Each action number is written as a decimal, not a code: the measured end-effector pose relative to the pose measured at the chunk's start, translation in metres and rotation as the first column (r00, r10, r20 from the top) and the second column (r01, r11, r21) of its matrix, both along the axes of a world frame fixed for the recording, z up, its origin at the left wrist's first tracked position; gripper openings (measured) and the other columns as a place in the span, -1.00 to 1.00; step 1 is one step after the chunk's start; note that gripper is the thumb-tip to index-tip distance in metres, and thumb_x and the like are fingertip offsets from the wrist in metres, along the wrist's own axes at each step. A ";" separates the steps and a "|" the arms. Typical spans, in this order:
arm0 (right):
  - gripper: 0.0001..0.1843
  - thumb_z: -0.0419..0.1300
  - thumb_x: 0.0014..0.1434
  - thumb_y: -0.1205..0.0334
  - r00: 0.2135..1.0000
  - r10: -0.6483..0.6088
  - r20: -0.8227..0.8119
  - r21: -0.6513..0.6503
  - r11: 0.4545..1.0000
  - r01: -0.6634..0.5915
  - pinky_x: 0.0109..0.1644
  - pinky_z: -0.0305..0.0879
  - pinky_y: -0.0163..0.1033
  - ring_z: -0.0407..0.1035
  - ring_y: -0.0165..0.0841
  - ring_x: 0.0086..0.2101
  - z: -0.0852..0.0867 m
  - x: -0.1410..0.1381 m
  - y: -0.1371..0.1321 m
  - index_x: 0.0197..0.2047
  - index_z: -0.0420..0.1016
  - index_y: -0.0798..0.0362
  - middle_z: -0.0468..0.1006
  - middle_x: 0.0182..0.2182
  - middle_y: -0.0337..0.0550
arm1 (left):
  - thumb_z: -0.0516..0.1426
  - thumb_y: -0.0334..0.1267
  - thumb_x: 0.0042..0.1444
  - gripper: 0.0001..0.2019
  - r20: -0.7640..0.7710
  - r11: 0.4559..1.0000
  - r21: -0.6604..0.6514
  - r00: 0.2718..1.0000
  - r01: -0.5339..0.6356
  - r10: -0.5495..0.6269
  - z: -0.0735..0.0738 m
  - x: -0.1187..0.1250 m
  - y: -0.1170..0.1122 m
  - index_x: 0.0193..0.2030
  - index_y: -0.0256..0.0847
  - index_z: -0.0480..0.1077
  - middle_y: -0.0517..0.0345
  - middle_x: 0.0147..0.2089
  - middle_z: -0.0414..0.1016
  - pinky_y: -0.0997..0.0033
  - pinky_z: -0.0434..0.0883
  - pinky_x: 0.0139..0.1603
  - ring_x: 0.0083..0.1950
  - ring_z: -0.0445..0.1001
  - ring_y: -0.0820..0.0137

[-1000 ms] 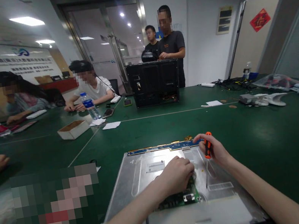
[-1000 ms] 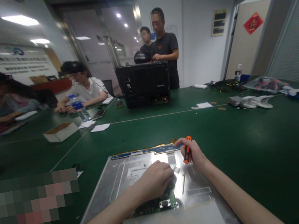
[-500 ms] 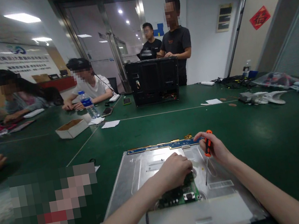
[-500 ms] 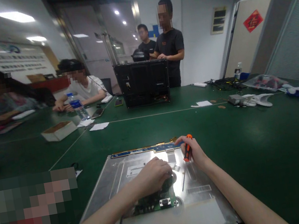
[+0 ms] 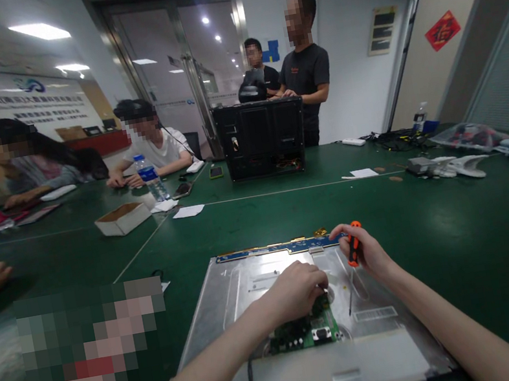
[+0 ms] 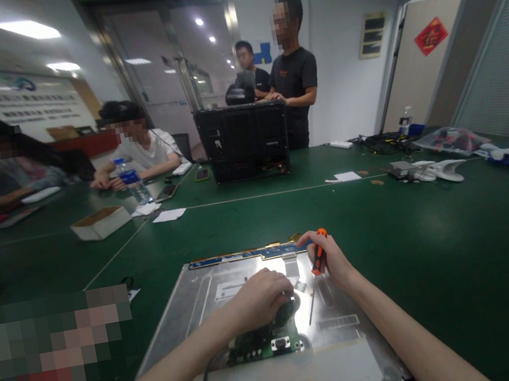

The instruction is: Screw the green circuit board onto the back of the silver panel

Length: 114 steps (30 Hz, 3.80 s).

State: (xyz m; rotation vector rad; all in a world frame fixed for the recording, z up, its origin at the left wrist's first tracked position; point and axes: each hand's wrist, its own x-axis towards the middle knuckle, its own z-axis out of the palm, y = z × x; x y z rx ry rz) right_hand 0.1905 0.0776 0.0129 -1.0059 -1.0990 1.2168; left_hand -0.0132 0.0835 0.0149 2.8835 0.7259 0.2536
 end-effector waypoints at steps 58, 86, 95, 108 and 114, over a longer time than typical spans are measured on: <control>-0.50 0.17 0.06 -0.27 1.000 -0.006 0.008 0.020 1.000 0.005 -0.68 -0.13 -0.36 0.01 -0.52 -0.75 0.000 -0.001 0.000 -0.40 0.51 0.05 0.14 -0.78 -0.42 | 0.08 -0.51 0.17 -0.85 0.120 0.995 -0.093 0.991 -0.042 0.053 -0.005 -0.007 0.005 -0.27 -0.24 0.42 0.09 -0.34 0.55 0.41 0.30 -0.24 -0.30 0.47 0.31; -0.50 0.20 0.04 -0.26 1.000 -0.015 0.013 0.009 1.000 0.015 -0.68 -0.08 -0.36 0.00 -0.51 -0.74 -0.001 -0.001 -0.001 -0.43 0.51 0.06 0.14 -0.76 -0.41 | 0.18 -0.53 0.07 -0.82 0.213 0.943 -0.330 0.976 0.032 0.042 -0.008 -0.008 0.010 -0.24 -0.27 0.55 0.09 -0.26 0.63 0.47 0.38 -0.19 -0.25 0.53 0.34; -0.49 0.19 0.05 -0.27 1.000 -0.009 0.012 0.011 1.000 0.009 -0.67 -0.07 -0.36 0.01 -0.52 -0.73 0.000 0.000 -0.003 -0.42 0.51 0.07 0.15 -0.76 -0.41 | 0.16 -0.52 0.11 -0.83 0.222 0.936 -0.349 0.974 0.034 0.047 -0.009 -0.009 0.012 -0.24 -0.29 0.57 0.07 -0.27 0.63 0.49 0.39 -0.19 -0.25 0.54 0.36; -0.50 0.19 0.06 -0.26 1.000 -0.020 0.004 0.028 0.999 0.019 -0.68 -0.10 -0.36 0.01 -0.51 -0.74 -0.002 -0.001 -0.001 -0.43 0.52 0.06 0.13 -0.77 -0.41 | 0.19 -0.49 0.09 -0.88 0.208 0.950 -0.310 0.977 0.026 0.041 -0.014 -0.008 0.012 -0.28 -0.25 0.55 0.11 -0.31 0.59 0.50 0.35 -0.23 -0.30 0.50 0.37; -0.50 0.20 0.05 -0.27 1.000 -0.009 0.006 0.028 1.000 0.009 -0.68 -0.12 -0.37 0.00 -0.53 -0.75 -0.001 -0.001 -0.001 -0.43 0.51 0.06 0.14 -0.77 -0.41 | 0.19 -0.52 0.09 -0.85 0.224 0.953 -0.300 0.974 0.039 0.031 -0.011 -0.007 0.009 -0.28 -0.24 0.55 0.10 -0.30 0.59 0.48 0.35 -0.22 -0.28 0.50 0.36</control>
